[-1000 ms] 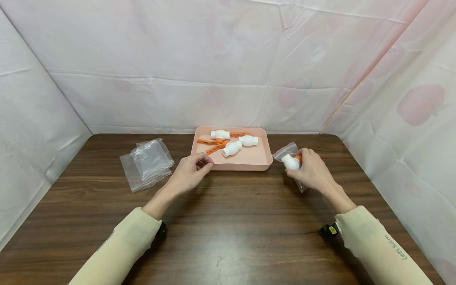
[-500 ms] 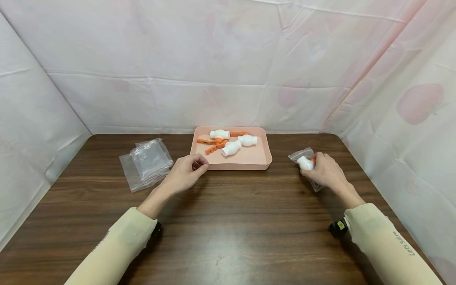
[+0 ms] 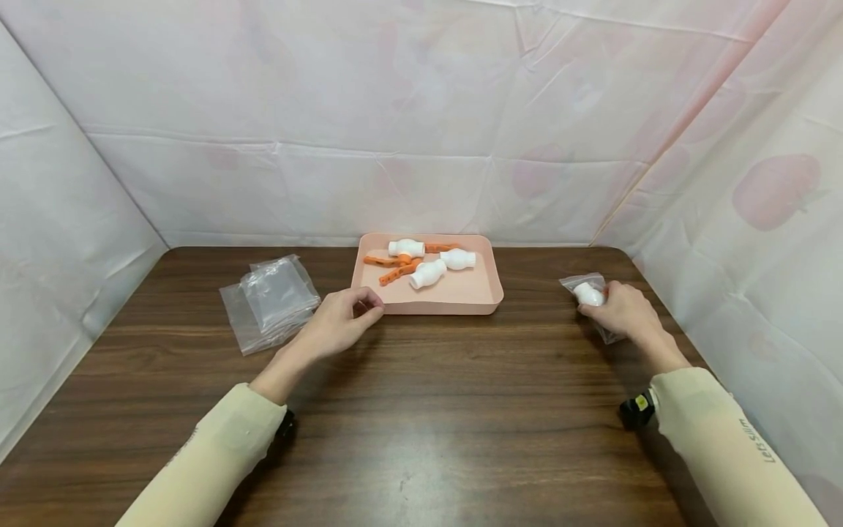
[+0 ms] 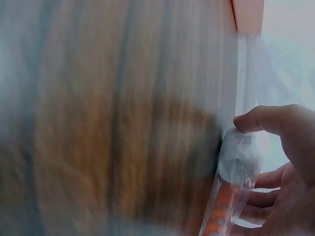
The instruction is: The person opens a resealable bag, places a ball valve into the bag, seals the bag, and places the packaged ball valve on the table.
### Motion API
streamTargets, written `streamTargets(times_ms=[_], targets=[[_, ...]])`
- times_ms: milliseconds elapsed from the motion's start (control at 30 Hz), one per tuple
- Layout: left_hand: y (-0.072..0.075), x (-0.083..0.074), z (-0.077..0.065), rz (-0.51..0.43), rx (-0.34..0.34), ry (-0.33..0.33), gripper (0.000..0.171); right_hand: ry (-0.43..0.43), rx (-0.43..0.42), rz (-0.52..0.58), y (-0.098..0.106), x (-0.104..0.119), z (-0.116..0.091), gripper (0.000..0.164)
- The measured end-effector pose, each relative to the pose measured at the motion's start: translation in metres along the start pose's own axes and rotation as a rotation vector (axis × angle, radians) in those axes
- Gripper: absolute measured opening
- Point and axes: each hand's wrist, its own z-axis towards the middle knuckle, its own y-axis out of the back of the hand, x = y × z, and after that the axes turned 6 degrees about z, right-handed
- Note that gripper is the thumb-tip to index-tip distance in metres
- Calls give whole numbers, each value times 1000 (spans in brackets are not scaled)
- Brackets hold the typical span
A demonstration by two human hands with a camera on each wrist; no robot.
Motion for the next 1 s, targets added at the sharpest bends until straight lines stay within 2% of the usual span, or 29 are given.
streamTargets(times_ms=[300, 533, 733, 1000], targets=[[3, 4, -1, 17, 58, -22, 8, -37, 21, 24, 14, -24, 4, 68], [8, 7, -2, 13, 91, -32, 7, -54, -7, 36, 17, -35, 2, 69], [9, 8, -4, 10, 115, -33, 7, -60, 15, 29, 16, -31, -1, 78], [15, 17, -7, -29, 139, -17, 10, 25, -31, 35, 14, -13, -4, 77]])
